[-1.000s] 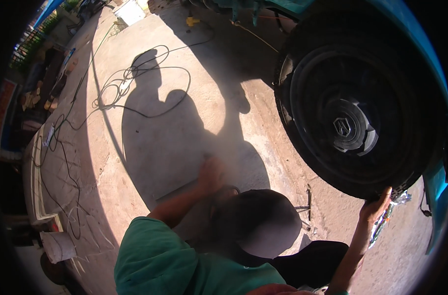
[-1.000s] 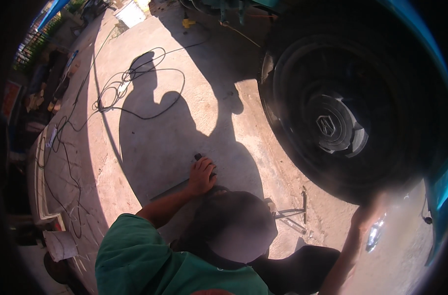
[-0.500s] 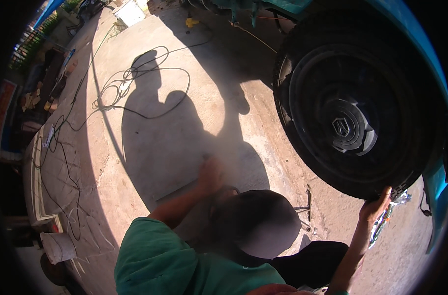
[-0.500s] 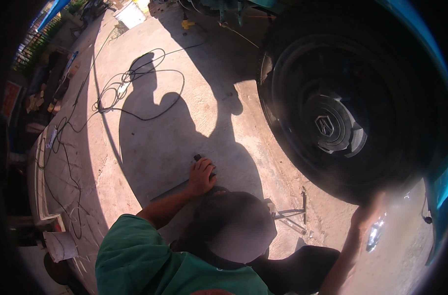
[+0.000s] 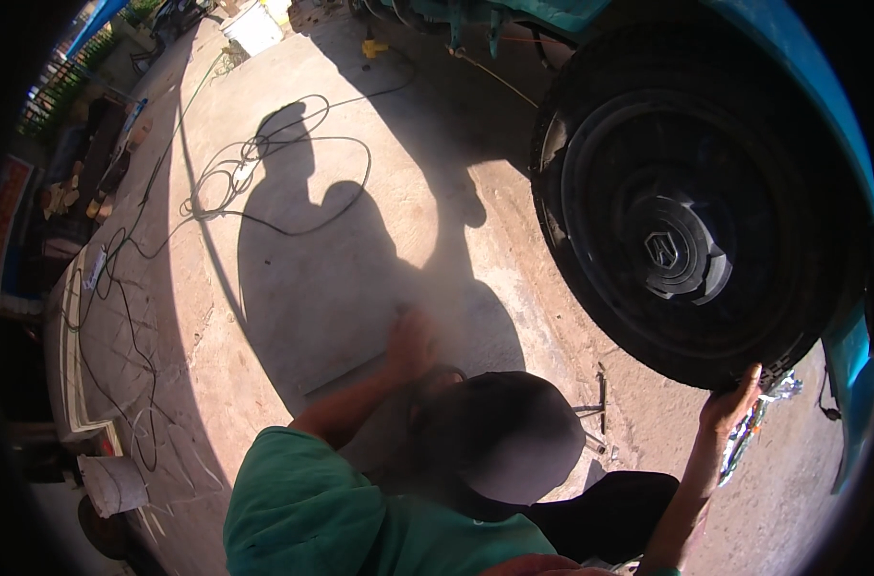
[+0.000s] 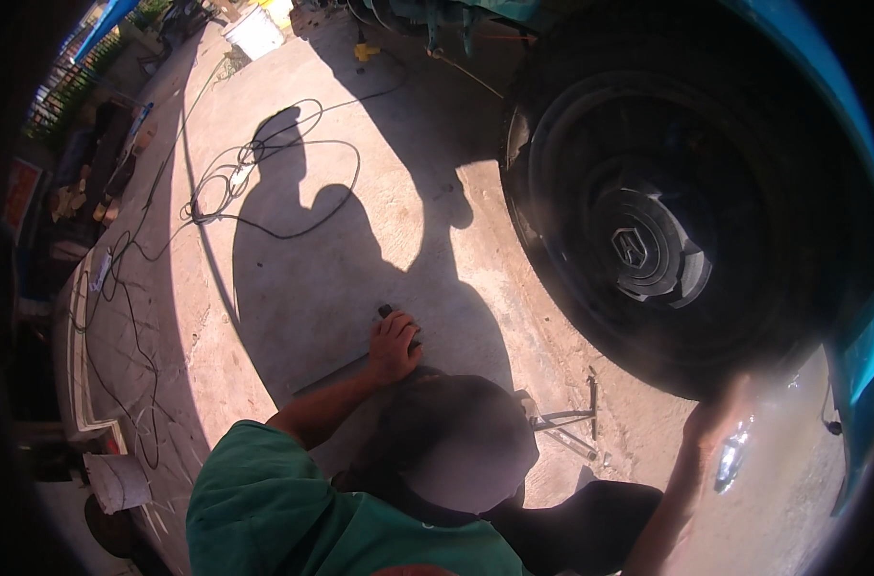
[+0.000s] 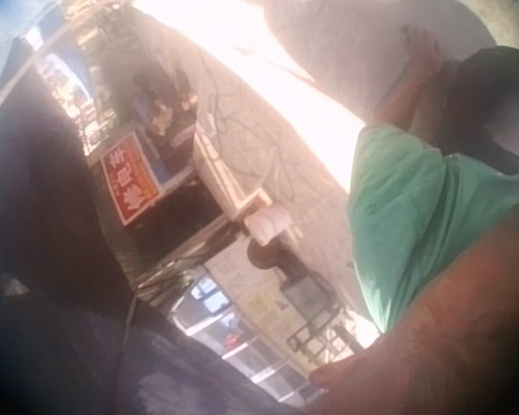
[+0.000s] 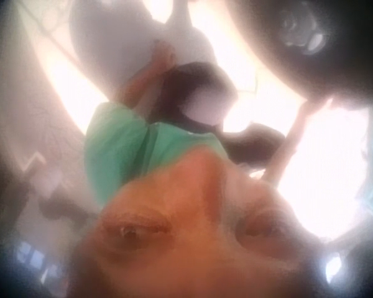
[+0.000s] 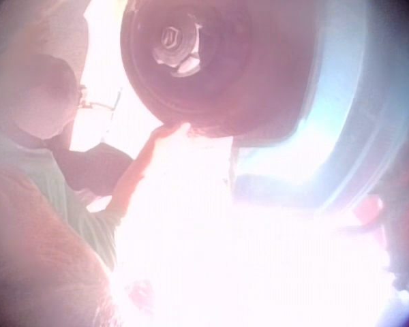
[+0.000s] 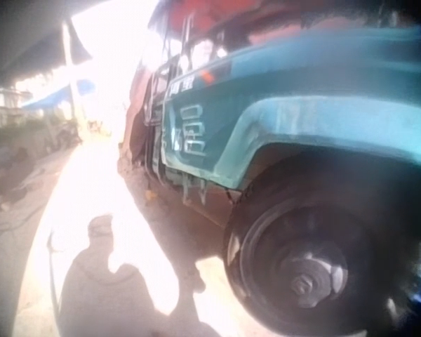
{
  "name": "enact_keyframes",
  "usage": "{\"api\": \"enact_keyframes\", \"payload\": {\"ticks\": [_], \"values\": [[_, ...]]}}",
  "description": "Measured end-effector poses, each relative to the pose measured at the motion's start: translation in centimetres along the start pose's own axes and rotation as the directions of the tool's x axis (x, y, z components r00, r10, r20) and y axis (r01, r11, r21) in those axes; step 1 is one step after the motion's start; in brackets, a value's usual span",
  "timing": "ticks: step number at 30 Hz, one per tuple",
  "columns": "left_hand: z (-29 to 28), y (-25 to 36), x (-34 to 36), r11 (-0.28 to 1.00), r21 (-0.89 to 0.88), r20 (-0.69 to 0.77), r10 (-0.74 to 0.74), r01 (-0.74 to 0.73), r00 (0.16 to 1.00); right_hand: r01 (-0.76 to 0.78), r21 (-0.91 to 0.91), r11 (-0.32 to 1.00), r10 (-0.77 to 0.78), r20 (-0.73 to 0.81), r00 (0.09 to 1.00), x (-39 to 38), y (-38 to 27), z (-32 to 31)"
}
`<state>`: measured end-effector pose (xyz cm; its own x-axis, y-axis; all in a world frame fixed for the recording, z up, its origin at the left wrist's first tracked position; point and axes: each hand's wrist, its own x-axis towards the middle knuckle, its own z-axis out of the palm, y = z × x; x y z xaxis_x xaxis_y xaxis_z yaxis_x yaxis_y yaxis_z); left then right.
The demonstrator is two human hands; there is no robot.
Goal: The person loosens several nuts on a wheel using a wrench and then hammers the wheel. The person then places several nuts onto the wheel by hand and tightens them using the wrench before attaching a hubcap.
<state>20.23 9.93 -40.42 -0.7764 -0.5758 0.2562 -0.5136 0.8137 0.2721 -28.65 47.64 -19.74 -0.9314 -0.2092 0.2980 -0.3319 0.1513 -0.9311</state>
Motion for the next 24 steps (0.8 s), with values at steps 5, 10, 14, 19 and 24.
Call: {"api": "enact_keyframes", "payload": {"ticks": [5,10,14,19,24], "values": [[-0.3,0.7,0.5,1.000,-0.020,0.003,-0.020,0.020,1.000,-0.083,0.099,0.992,0.088,-0.042,0.995,0.0,-0.9,0.6],[-0.5,0.9,0.4,0.999,-0.033,-0.008,-0.010,0.010,1.000,0.047,-0.012,0.999,-0.047,-0.065,0.997,0.0,-0.9,1.0],[-0.9,1.5,0.7,1.000,-0.007,0.000,-0.010,0.010,1.000,0.091,-0.058,0.994,-0.095,-0.062,0.994,0.3,0.2,0.1],[-0.9,0.6,0.5,1.000,-0.010,-0.002,-0.018,0.018,1.000,0.056,0.014,0.998,-0.054,-0.113,0.992,-0.4,-1.5,1.9],[-2.1,-0.3,1.3,1.000,0.007,0.045,0.004,-0.004,0.999,-0.010,0.154,0.988,0.027,-0.109,0.994,-0.9,-2.3,2.6]]}}
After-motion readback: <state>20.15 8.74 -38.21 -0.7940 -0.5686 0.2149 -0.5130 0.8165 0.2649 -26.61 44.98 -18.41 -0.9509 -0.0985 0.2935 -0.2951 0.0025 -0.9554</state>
